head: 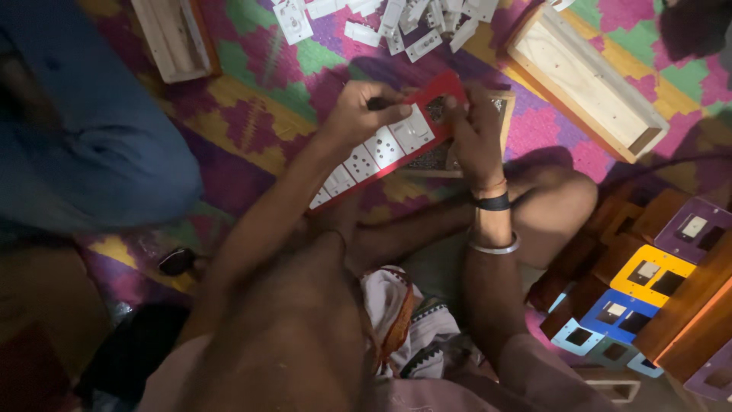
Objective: The person sits on the floor and assembles white electrical socket modules into a red plastic housing. They pick up small metal fasteners from a wooden box and insert them into the modules to secure them in place.
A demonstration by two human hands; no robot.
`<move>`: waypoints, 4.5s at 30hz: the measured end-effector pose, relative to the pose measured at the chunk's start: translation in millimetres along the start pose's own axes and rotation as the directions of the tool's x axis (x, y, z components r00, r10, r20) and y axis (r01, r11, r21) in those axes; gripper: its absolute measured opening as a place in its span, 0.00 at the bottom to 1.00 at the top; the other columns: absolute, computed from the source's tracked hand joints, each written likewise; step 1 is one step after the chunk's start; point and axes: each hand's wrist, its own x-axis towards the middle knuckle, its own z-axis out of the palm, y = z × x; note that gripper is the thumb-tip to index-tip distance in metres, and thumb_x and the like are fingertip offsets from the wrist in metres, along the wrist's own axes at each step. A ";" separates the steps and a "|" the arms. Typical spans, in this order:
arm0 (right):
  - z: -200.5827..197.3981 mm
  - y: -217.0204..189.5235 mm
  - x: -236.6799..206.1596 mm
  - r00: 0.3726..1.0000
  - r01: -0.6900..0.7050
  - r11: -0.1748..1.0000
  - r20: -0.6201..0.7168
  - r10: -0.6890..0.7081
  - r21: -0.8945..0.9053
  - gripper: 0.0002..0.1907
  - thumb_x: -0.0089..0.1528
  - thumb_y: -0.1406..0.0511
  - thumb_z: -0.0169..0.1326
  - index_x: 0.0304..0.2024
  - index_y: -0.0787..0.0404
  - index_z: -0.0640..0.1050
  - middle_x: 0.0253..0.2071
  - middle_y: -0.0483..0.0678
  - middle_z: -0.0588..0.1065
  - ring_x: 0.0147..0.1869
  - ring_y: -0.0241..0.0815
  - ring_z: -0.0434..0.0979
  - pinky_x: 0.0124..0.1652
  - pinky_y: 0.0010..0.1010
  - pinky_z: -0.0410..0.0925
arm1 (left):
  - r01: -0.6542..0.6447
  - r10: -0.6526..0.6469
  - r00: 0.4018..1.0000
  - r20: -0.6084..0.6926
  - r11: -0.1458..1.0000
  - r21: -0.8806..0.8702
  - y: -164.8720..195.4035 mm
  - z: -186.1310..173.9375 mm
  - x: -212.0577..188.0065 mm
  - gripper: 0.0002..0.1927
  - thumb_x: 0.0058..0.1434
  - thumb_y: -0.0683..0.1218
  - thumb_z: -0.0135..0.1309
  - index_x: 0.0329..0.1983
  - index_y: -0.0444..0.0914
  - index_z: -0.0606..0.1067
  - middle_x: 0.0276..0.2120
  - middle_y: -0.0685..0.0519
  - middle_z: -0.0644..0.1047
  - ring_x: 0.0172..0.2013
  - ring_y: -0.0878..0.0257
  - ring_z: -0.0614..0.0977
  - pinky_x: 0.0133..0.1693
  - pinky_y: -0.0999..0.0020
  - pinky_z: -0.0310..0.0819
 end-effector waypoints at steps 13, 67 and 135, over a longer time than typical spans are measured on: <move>1.3 1.7 1.0 0.999 0.042 0.994 0.005 -0.043 0.100 0.11 0.75 0.66 0.49 0.57 0.65 0.74 0.46 0.42 0.76 0.49 0.29 0.73 0.50 0.23 0.69 | 0.092 -0.093 0.996 0.006 0.993 0.071 8.8 -1.1 -3.3 0.17 0.58 0.50 0.66 0.45 0.35 0.82 0.36 0.50 0.85 0.33 0.66 0.84 0.37 0.70 0.80; 6.1 -4.1 -4.7 0.998 0.015 0.999 -0.068 -0.012 0.049 0.09 0.69 0.69 0.59 0.50 0.65 0.75 0.41 0.42 0.75 0.43 0.29 0.73 0.45 0.22 0.70 | -0.103 0.136 0.987 -0.088 0.946 0.306 15.5 9.6 -10.2 0.16 0.61 0.49 0.66 0.47 0.34 0.81 0.37 0.50 0.84 0.36 0.65 0.85 0.40 0.67 0.81; 17.2 -2.0 0.7 0.993 0.045 0.964 -0.097 -0.073 -0.262 0.07 0.66 0.68 0.59 0.44 0.65 0.76 0.34 0.46 0.75 0.37 0.33 0.72 0.39 0.27 0.68 | -0.304 0.597 0.802 -0.012 0.426 0.852 18.1 23.4 -27.0 0.18 0.69 0.48 0.61 0.24 0.38 0.71 0.22 0.48 0.75 0.23 0.50 0.79 0.25 0.54 0.73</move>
